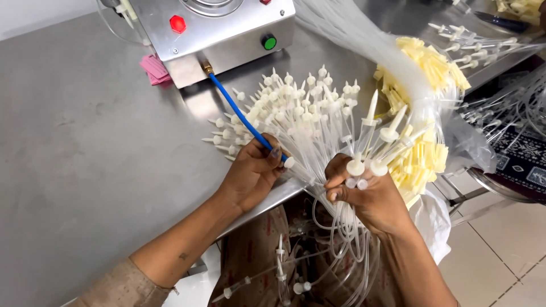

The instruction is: Manufacturing and bundling plastic components for personal care or medical products at a workstation.

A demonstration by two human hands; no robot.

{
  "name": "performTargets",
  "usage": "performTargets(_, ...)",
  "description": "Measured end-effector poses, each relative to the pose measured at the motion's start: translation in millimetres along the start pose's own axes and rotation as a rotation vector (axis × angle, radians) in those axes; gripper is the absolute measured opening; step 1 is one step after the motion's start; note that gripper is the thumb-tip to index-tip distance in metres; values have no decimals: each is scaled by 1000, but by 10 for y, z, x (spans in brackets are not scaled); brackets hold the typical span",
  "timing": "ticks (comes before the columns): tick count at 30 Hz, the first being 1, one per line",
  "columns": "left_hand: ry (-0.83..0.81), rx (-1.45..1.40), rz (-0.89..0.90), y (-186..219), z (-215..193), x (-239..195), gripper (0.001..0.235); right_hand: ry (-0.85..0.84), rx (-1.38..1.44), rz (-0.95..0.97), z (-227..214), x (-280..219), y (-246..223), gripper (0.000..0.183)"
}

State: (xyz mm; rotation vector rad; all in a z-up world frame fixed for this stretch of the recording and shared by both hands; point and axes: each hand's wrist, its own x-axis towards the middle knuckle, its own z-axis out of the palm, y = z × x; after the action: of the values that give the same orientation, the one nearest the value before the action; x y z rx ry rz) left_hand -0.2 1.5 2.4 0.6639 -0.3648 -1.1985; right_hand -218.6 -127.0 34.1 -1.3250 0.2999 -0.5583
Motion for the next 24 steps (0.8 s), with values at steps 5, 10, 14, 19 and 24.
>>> performTargets(5, -31, 0, 29, -25, -36, 8, 12, -25, 111, -2, 54, -2, -27, 20)
performTargets(10, -41, -4, 21, -3, -8, 10, 11, -21, 30, -27, 170, 26, -81, 19)
performTargets(14, -6, 24, 11, 14, 8, -5, 9, -1, -187, -40, 189, 41, -35, 16)
performTargets(19, -13, 7, -8, -1, -60, 31, 13, -199, 130, -41, -21, -173, -65, 15)
performTargets(24, 41, 49, 35, 21, -29, 5, 17, -183, 40, 62, -83, -448, -203, 36)
